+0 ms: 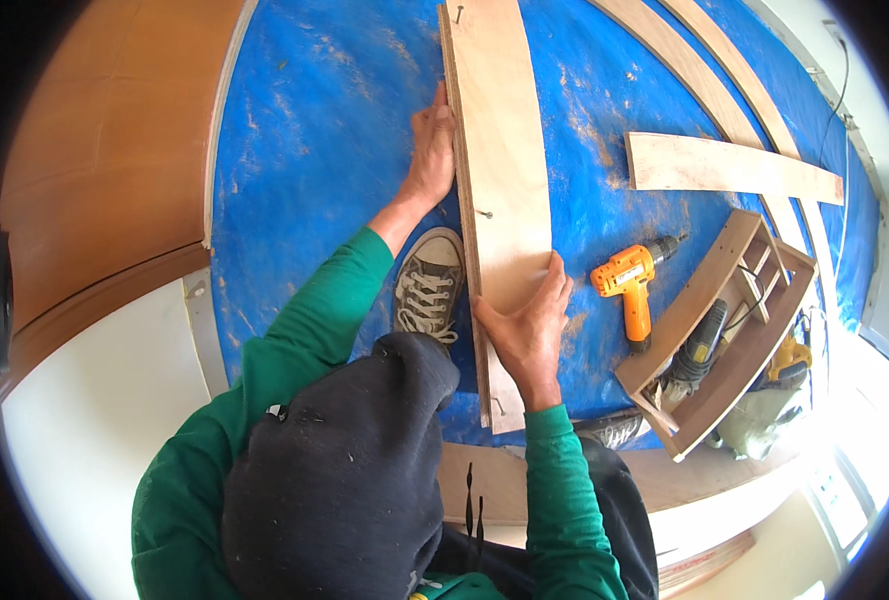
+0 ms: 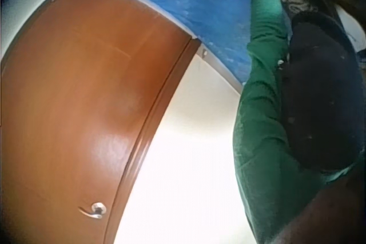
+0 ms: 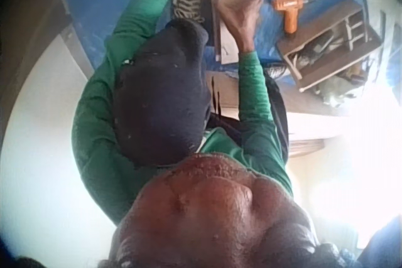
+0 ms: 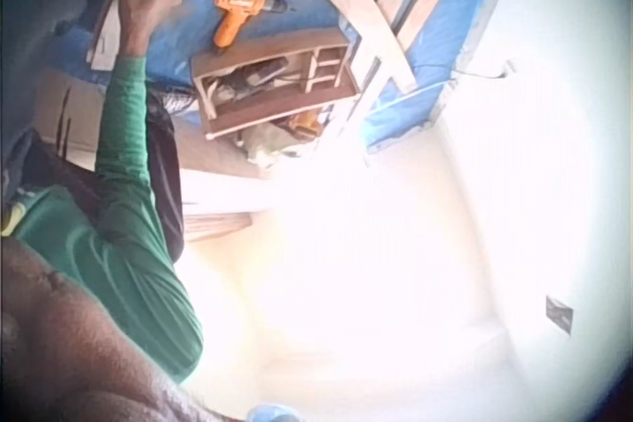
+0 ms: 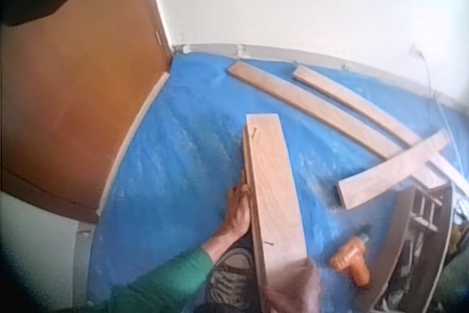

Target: The person sits on a blue tarp and uses a cordless drill to drive screws into several thin wooden planks. They align the planks, drill screws, and occasionally adjust the pieces to continue assembly.

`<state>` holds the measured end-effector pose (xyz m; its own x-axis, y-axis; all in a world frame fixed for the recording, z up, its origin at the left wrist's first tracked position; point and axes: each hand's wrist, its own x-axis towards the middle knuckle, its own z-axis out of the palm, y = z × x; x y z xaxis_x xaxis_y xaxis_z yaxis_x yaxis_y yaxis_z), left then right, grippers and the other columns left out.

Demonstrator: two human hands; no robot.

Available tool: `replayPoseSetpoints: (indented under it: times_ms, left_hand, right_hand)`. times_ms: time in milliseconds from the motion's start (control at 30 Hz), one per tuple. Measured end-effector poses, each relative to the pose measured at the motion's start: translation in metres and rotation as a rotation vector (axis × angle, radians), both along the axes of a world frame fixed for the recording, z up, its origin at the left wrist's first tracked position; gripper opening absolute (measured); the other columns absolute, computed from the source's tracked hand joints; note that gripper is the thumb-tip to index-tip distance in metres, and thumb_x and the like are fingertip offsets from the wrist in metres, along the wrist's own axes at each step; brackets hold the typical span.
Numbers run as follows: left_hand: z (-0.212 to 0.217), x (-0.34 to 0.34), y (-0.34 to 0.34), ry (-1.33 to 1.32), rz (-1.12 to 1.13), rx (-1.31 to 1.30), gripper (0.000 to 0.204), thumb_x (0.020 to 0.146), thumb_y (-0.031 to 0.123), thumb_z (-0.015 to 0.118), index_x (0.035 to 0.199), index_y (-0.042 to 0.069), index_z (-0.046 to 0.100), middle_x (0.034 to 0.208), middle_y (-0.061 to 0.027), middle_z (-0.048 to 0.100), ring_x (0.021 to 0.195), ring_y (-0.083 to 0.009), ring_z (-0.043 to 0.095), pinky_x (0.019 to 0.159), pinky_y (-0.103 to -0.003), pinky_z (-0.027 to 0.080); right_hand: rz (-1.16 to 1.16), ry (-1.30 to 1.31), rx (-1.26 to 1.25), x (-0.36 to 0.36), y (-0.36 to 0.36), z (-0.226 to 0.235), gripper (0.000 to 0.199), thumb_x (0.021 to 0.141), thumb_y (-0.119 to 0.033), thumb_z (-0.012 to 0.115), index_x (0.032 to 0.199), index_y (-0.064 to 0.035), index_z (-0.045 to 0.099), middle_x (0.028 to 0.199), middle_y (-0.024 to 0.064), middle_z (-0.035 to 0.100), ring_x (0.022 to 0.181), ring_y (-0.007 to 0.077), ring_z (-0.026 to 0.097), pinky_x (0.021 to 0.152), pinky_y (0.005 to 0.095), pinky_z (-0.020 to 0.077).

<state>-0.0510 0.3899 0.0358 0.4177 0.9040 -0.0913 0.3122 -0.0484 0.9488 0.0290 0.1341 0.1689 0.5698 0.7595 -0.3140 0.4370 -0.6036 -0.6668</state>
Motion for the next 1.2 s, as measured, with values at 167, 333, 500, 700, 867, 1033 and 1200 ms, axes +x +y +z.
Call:
replayPoseSetpoints:
  times_ms: [167,333,500,700,867,1033,1200]
  left_hand:
    - [-0.002,0.001,0.0,0.0,-0.021,-0.022,0.089,0.121,0.067,0.017,0.182,0.002,0.02,0.137,-0.0178,0.039,0.128,-0.0324,0.041,0.127,-0.049,0.033]
    - [0.002,-0.001,0.003,-0.058,-0.023,-0.088,0.087,0.121,0.065,0.019,0.182,0.002,0.019,0.144,-0.0198,0.039,0.134,-0.0338,0.039,0.129,-0.05,0.031]
    - [0.002,-0.002,0.008,-0.054,-0.045,0.033,0.086,0.121,0.064,0.029,0.182,0.003,0.02,0.171,-0.0264,0.03,0.159,-0.0407,0.023,0.135,-0.051,0.021]
    - [-0.018,0.001,0.005,0.347,0.001,0.657,0.071,0.12,0.047,0.05,0.168,-0.005,0.041,0.166,-0.0391,0.045,0.149,-0.0502,0.05,0.127,-0.057,0.04]
    - [-0.041,-0.008,0.02,0.23,-0.148,0.809,0.062,0.123,0.03,0.049,0.173,-0.002,0.034,0.176,-0.043,0.029,0.157,-0.0616,0.038,0.13,-0.065,0.034]
    - [-0.041,-0.007,0.026,0.505,-0.187,0.971,0.061,0.122,0.029,0.05,0.173,-0.002,0.034,0.175,-0.0454,0.027,0.158,-0.0619,0.036,0.127,-0.065,0.038]
    - [-0.017,-0.008,0.03,0.251,-0.103,0.453,0.081,0.118,0.042,0.06,0.177,-0.002,0.027,0.171,-0.0443,0.035,0.154,-0.0564,0.045,0.127,-0.058,0.041]
  right_hand:
    - [0.012,0.0,-0.03,-0.003,-0.01,0.005,0.117,0.078,-0.027,0.098,0.167,0.0084,0.03,0.146,0.0297,0.048,0.138,0.0503,0.052,0.117,0.0592,0.0452]
    - [-0.002,0.007,-0.06,-0.008,-0.012,0.003,0.119,0.079,-0.028,0.099,0.167,0.0078,0.029,0.147,0.0304,0.048,0.139,0.0515,0.052,0.118,0.0612,0.0442]
    - [0.055,-0.064,-0.015,-0.011,-0.013,-0.006,0.121,0.08,-0.032,0.1,0.169,0.0066,0.027,0.147,0.0311,0.048,0.139,0.0537,0.051,0.118,0.0627,0.0437]
    - [0.052,0.026,-0.061,-0.003,-0.02,-0.009,0.118,0.081,-0.037,0.102,0.167,0.0055,0.033,0.158,0.0355,0.049,0.146,0.0507,0.053,0.119,0.0548,0.0483]
    - [-0.023,0.616,-0.271,0.036,-0.065,-0.008,0.09,0.082,-0.036,0.103,0.148,0.0086,0.061,0.128,0.0247,0.078,0.123,0.0329,0.074,0.113,0.0439,0.0549]
    - [-0.134,0.893,-0.405,0.018,-0.15,-0.013,0.073,0.082,-0.03,0.103,0.137,0.0079,0.073,0.122,0.018,0.082,0.113,0.0247,0.078,0.102,0.0372,0.0601]
    - [-0.261,0.819,-0.211,-0.008,-0.178,-0.016,0.075,0.084,-0.03,0.102,0.141,0.008,0.069,0.124,0.0196,0.081,0.115,0.0258,0.078,0.104,0.0396,0.06]
